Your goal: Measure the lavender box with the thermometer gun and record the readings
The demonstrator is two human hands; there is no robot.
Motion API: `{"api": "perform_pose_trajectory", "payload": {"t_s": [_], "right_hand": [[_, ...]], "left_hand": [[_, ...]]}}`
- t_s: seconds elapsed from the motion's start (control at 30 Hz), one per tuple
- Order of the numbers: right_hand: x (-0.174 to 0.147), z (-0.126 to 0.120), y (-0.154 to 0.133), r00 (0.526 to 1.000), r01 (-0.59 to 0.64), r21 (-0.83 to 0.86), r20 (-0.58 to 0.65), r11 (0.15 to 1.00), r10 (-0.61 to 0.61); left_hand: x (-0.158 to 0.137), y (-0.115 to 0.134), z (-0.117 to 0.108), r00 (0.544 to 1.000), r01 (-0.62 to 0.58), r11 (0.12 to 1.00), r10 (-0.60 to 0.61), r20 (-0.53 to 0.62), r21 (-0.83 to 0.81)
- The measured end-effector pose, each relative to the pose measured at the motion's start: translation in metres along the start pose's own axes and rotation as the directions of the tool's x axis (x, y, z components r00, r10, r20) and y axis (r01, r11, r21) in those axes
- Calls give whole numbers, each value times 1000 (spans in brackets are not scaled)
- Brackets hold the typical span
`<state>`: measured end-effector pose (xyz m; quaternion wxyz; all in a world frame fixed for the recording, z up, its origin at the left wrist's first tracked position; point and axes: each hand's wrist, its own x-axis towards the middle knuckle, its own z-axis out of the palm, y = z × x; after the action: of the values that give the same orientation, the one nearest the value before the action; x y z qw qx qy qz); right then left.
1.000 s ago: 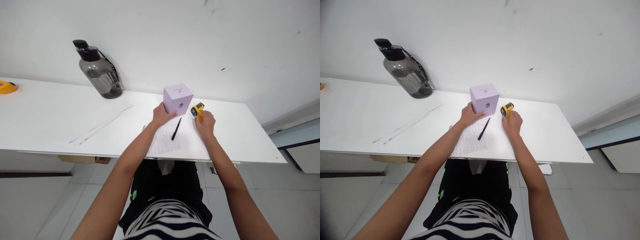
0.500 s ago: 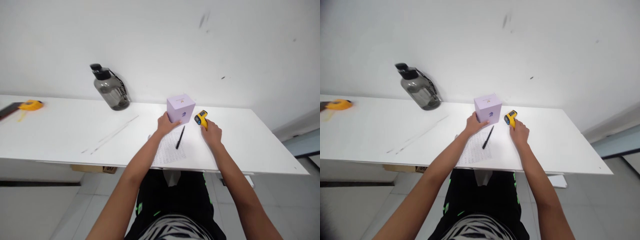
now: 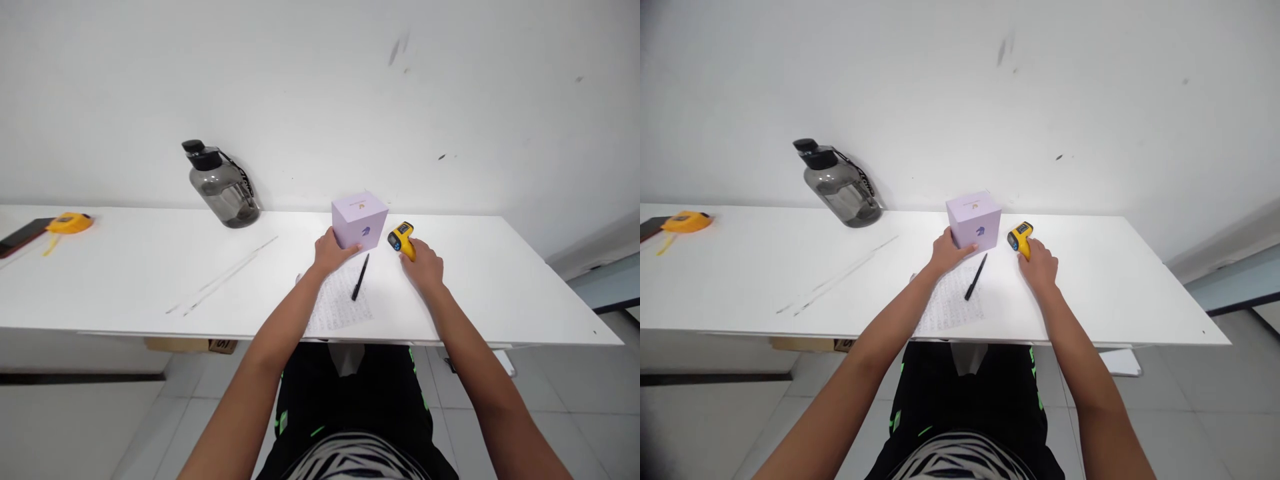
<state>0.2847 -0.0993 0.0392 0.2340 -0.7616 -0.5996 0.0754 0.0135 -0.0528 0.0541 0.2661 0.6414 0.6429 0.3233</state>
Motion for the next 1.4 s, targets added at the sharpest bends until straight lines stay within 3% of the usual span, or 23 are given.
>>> {"api": "perform_pose_trajectory", "payload": {"t_s": [0.23,0.47,0.63,0.83,1.03,1.4], "right_hand": [[3,-3,-2,996,-87,43,1,995,87],[3,1,2,1000,-23,14,-16,1000,23],[5,3,8,997,-16,194,-71,981,30],[-15,14,-12,981,177,512,-165,841,-106],[-27,25,-29,988,147,782,-142,606,-58],[-32,23,-33,985,169,802,-121,574,-120]], "left_hand": [[1,2,-2,1000,19,1000,-19,11,6],[0,0,-1,999,35,997,-34,12,-65],[6,-2,-3,993,115,981,-115,10,-159],[7,-1,2,991,111,982,-121,-54,-150],[9,-4,10,990,68,993,-79,-118,-94],[12,-9,15,984,51,996,-63,-166,-77]]}}
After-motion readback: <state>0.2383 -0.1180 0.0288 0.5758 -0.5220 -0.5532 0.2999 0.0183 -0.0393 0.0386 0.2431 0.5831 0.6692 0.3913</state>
